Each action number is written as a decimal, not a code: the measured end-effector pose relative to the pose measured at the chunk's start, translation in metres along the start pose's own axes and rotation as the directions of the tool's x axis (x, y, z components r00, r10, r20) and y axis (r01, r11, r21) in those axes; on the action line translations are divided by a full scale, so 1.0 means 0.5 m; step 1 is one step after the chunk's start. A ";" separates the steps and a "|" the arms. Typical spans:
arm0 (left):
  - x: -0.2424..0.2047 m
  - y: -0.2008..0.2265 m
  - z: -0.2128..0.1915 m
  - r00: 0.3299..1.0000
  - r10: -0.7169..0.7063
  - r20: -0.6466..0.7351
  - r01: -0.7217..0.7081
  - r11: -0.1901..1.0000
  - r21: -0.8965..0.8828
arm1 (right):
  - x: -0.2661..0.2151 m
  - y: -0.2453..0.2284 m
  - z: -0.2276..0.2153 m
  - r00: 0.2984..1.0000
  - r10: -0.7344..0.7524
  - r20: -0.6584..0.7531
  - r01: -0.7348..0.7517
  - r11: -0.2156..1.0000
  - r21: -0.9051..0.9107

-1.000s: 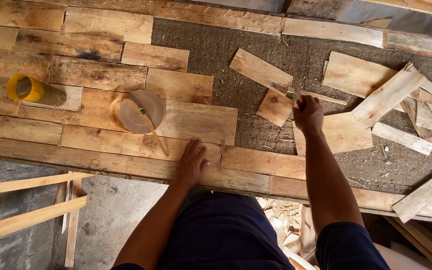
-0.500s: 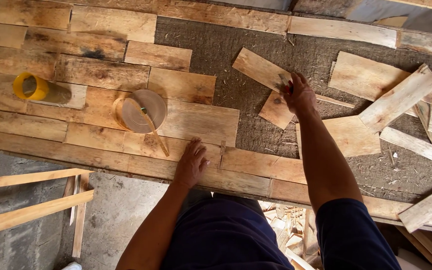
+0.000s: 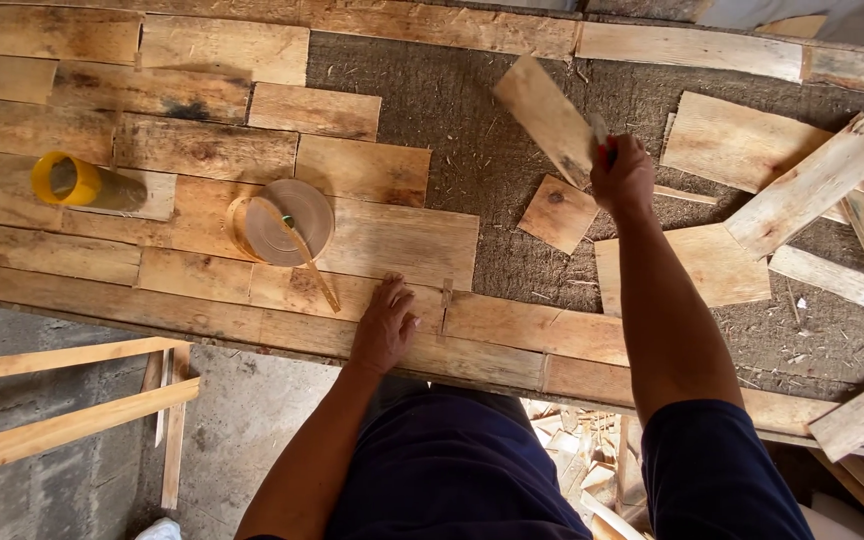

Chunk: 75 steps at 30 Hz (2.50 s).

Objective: Install and fit thin wood planks onto a dark surface, using a utility knife to trim pieces for a precise fit.

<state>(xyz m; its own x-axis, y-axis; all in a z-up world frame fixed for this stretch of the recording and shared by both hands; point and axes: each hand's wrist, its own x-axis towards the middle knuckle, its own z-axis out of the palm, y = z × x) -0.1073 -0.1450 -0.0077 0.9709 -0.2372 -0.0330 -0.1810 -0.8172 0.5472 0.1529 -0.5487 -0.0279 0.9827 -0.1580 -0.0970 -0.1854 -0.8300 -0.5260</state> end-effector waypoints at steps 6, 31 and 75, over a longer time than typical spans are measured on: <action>-0.004 -0.007 0.008 1.000 0.009 -0.020 -0.009 1.000 -0.002 | -0.041 0.058 -0.044 0.982 0.078 -0.174 -0.015 0.941 0.339; 0.017 0.005 -0.012 1.000 0.025 0.015 -0.026 0.995 0.099 | -0.062 0.207 -0.022 0.836 0.221 -0.502 -0.228 0.973 0.049; 0.038 0.035 -0.064 0.997 0.042 0.061 -0.047 0.995 0.084 | -0.129 0.086 -0.031 0.714 -0.291 -0.637 0.268 0.954 -0.135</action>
<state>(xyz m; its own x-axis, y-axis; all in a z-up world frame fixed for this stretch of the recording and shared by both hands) -0.0869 -0.1472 0.0281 0.9511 -0.3028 -0.0612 -0.2388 -0.8464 0.4759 0.0815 -0.5822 -0.0312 0.7537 -0.2122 0.6220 0.0862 -0.9064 -0.4136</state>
